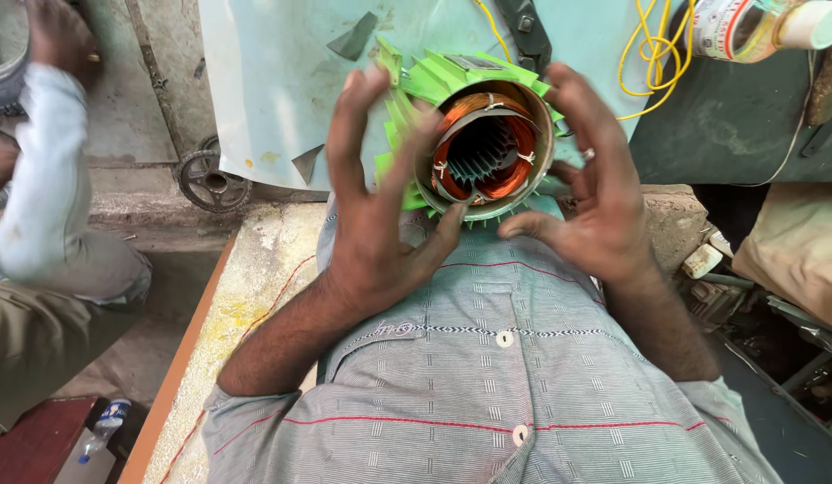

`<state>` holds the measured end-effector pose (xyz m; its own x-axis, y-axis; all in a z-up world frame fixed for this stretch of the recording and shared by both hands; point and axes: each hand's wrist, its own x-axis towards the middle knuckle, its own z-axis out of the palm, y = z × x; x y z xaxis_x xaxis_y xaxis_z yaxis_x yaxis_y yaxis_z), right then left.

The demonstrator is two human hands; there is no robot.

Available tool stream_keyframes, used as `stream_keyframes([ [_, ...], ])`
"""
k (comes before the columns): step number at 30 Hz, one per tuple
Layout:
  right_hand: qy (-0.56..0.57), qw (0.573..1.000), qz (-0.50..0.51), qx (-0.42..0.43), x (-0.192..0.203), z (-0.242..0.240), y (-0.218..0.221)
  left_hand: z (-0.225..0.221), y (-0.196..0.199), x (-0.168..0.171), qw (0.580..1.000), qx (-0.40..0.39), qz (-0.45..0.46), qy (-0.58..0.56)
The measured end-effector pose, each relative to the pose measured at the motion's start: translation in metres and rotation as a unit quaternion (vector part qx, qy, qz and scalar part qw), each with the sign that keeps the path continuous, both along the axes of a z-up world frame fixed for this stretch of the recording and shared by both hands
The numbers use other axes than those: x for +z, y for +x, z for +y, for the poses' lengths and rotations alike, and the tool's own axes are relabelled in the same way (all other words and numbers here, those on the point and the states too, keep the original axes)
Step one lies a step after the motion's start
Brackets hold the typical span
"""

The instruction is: The person uses pliers to cut and adjust copper windings inside a green motor stator. They repeatedly trim the wires and inspect the internal coil structure.

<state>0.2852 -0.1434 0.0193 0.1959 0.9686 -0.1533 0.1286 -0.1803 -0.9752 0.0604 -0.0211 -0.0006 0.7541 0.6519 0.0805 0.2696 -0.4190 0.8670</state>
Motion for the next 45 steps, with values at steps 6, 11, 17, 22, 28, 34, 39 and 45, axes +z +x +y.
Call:
stream_keyframes([
  [6,0.153,0.903,-0.393,0.079,-0.003,-0.016,0.005,-0.009,0.005,0.003,0.982,-0.075,0.010,0.174],
  [11,0.171,0.905,-0.379,0.086,-0.011,-0.023,0.015,-0.007,0.006,-0.001,0.980,-0.097,0.000,0.176],
  [17,0.297,0.877,-0.371,0.067,-0.016,-0.008,0.018,-0.003,0.013,0.014,0.978,-0.094,-0.021,0.186],
  [22,0.308,0.888,-0.337,0.061,-0.013,-0.003,0.020,-0.001,0.019,0.026,0.975,-0.112,-0.010,0.190],
  [28,0.299,0.911,-0.273,0.079,-0.018,-0.003,0.025,0.002,0.020,0.026,0.975,-0.136,-0.013,0.175],
  [34,0.306,0.908,-0.265,0.103,-0.018,-0.002,0.031,0.001,0.021,0.024,0.975,-0.144,-0.018,0.167],
  [39,0.290,0.917,-0.253,0.102,-0.029,-0.007,0.029,-0.001,0.014,0.009,0.974,-0.148,-0.010,0.169],
  [45,0.275,0.918,-0.265,0.105,-0.028,-0.004,0.028,0.001,0.015,0.013,0.974,-0.160,0.002,0.161],
])
